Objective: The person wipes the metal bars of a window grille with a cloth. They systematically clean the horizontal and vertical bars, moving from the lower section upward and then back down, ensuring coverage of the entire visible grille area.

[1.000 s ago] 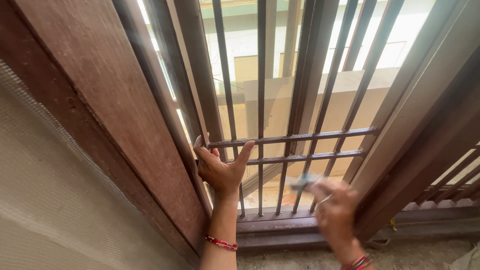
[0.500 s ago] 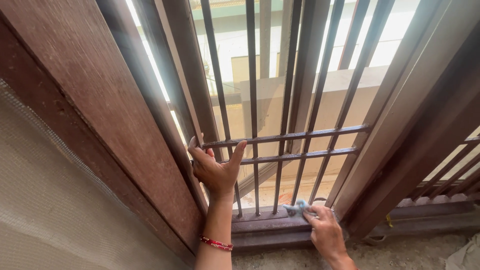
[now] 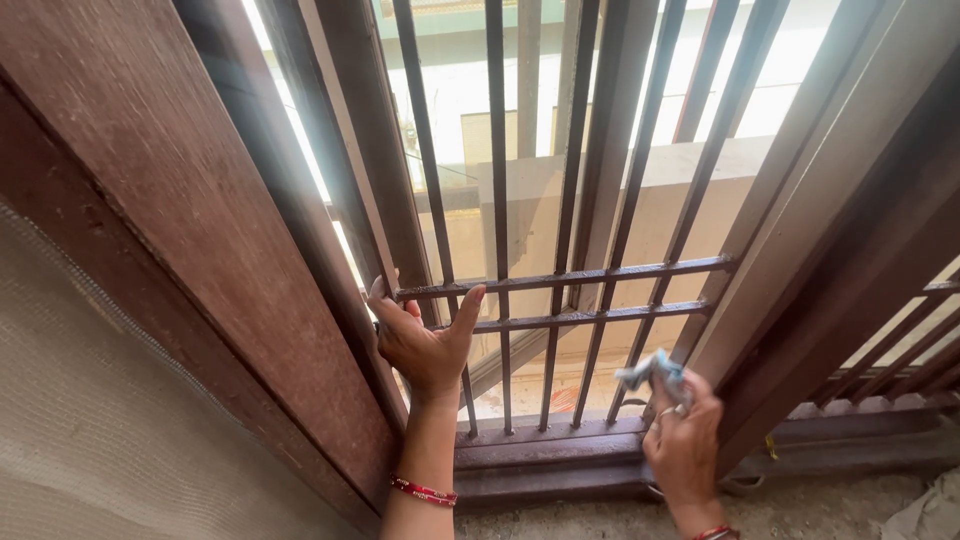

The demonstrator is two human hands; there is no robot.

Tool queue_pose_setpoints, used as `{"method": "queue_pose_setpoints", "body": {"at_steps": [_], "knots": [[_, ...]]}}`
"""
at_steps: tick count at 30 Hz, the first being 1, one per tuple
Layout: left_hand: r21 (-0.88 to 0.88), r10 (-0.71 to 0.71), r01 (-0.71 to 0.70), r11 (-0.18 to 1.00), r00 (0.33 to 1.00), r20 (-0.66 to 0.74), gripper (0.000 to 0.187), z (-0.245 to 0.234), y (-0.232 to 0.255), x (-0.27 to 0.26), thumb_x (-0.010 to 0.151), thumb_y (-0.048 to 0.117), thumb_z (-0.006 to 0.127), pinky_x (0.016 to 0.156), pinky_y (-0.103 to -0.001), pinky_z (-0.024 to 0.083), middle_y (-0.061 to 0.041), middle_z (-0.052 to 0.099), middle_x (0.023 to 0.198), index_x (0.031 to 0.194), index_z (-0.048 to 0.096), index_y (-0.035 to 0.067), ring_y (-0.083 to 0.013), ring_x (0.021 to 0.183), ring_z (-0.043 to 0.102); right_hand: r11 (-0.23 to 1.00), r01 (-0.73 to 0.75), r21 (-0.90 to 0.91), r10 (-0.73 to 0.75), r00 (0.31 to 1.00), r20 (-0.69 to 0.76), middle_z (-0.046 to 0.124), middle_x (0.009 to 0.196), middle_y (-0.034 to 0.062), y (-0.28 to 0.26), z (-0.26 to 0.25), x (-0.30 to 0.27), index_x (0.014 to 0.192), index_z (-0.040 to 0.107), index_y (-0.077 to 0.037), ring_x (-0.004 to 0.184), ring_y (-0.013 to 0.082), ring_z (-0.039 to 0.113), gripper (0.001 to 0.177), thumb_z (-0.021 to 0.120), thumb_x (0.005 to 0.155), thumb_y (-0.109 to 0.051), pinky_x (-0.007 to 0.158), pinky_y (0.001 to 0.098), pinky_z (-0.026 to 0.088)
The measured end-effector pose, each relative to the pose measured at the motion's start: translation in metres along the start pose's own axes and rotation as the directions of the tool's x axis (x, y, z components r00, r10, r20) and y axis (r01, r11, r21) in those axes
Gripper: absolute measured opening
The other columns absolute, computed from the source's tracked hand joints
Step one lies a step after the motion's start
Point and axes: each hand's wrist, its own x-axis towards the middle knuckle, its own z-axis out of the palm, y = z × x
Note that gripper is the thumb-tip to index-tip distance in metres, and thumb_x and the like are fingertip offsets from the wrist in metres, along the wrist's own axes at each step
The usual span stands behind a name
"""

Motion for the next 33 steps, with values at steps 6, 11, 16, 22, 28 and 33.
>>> {"method": "queue_pose_setpoints", "body": {"at_steps": [6, 11, 16, 22, 28, 33], "knots": [[-0.037, 0.022, -0.023, 0.999, 1.000, -0.010, 0.087, -0.003, 0.007, 0.001, 0.081, 0.069, 0.076, 0.049, -0.021, 0.046, 0.002, 0.047, 0.067, 0.123, 0.049, -0.002, -0.0094, 0.055, 0.053, 0.978, -0.202, -0.041, 0.204, 0.923, 0.327, 0.047, 0.135, 0.0163, 0.010, 0.014, -0.060, 0.125, 0.073, -0.010, 0.118, 0.0295, 0.057, 0.054, 0.063, 0.075, 0.008, 0.089, 0.0368, 0.060], [-0.017, 0.026, -0.027, 0.999, 1.000, -0.015, 0.088, -0.002, 0.006, 0.000, 0.081, 0.069, 0.077, 0.051, -0.021, 0.047, 0.001, 0.048, 0.066, 0.123, 0.049, -0.003, -0.0095, 0.055, 0.054, 0.932, -0.249, 0.263, 0.224, 0.967, 0.121, 0.045, 0.147, 0.0179, -0.003, -0.018, -0.004, 0.118, 0.068, -0.007, 0.116, 0.0261, 0.061, 0.033, 0.065, 0.085, -0.005, 0.088, 0.0325, 0.063], [-0.017, -0.008, 0.008, 1.000, 1.000, 0.008, 0.084, 0.001, 0.004, -0.002, 0.081, 0.068, 0.077, 0.050, -0.021, 0.047, 0.002, 0.048, 0.065, 0.121, 0.049, -0.001, -0.0089, 0.054, 0.053, 0.962, 0.082, 0.259, -0.040, 0.986, -0.163, 0.047, 0.136, 0.0226, -0.026, -0.027, 0.054, 0.124, 0.071, -0.003, 0.124, 0.0314, 0.053, 0.039, 0.066, 0.085, 0.002, 0.098, 0.0382, 0.058], [-0.018, -0.001, 0.001, 1.000, 1.000, 0.004, 0.087, -0.003, 0.009, 0.003, 0.081, 0.067, 0.077, 0.050, -0.021, 0.049, 0.002, 0.048, 0.065, 0.126, 0.049, -0.003, -0.0098, 0.054, 0.054, 0.980, -0.053, 0.194, 0.028, 0.991, 0.130, 0.055, 0.128, 0.0166, -0.011, 0.025, -0.012, 0.115, 0.076, -0.015, 0.106, 0.0307, 0.064, 0.040, 0.069, 0.080, 0.002, 0.091, 0.0365, 0.062], [-0.001, -0.001, 0.001, 1.000, 1.000, -0.002, 0.089, -0.005, 0.011, 0.002, 0.080, 0.067, 0.078, 0.054, -0.023, 0.053, 0.001, 0.047, 0.065, 0.125, 0.048, -0.003, -0.0112, 0.055, 0.056, 0.983, -0.010, 0.186, -0.004, 0.997, 0.071, 0.066, 0.116, 0.0117, -0.018, 0.003, -0.016, 0.114, 0.074, -0.014, 0.101, 0.0301, 0.070, 0.037, 0.073, 0.079, -0.001, 0.086, 0.0401, 0.062], [0.002, 0.041, -0.041, 0.999, 0.999, -0.006, 0.086, 0.000, 0.004, -0.004, 0.084, 0.068, 0.077, 0.057, -0.022, 0.053, 0.001, 0.051, 0.073, 0.124, 0.047, -0.002, -0.0106, 0.062, 0.059, 0.942, 0.252, 0.223, -0.186, 0.943, -0.277, 0.062, 0.119, 0.0141, -0.053, -0.044, 0.059, 0.113, 0.069, -0.008, 0.103, 0.0295, 0.065, 0.038, 0.073, 0.076, -0.002, 0.084, 0.0409, 0.058]]}}
